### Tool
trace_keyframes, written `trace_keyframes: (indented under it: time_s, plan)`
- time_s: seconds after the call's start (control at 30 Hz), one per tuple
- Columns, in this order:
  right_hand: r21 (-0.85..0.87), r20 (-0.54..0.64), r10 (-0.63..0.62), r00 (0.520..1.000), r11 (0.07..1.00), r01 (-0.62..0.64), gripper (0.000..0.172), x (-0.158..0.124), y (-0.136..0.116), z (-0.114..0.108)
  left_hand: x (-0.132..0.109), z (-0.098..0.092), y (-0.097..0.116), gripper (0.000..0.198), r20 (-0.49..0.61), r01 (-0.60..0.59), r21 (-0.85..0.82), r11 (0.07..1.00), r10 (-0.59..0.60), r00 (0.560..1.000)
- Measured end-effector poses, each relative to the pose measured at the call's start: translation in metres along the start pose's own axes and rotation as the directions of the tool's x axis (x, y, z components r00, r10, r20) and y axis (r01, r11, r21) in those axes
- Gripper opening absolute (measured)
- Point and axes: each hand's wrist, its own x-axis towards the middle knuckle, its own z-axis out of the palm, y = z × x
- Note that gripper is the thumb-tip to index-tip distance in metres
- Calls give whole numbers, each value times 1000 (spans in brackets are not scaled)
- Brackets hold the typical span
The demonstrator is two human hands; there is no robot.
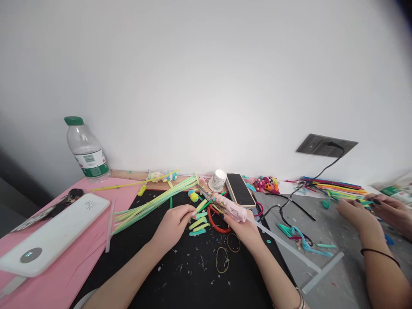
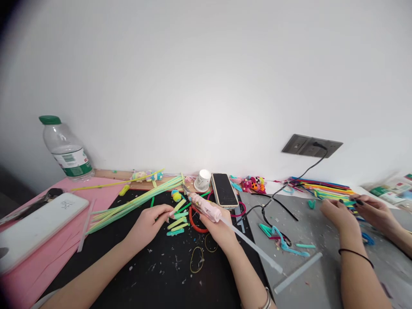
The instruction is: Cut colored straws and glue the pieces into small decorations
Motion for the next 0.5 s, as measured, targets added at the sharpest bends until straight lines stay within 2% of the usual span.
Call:
trace_keyframes:
  time_s: [0.13, 0.23, 0.33, 0.5]
  plan:
    - [29, -51, 50, 997, 998, -49, 25, 0, -1, 8, -3, 4, 7, 22, 153, -110, 15, 994, 106, 982]
    - [102, -7, 14, 1000, 995, -13, 23, -2, -7, 14, -5, 7, 11, 22, 217, -176, 43, 983, 163, 962]
    - [129, 71, 44, 996, 990, -53, 20, -3, -11, 20, -5, 8, 13, 21, 238, -195, 38, 980, 181, 954]
    - [148, 81, 69, 994, 986, -80, 17, -2, -8, 26, -4, 10, 13, 18, 218, -120, 16, 993, 114, 969]
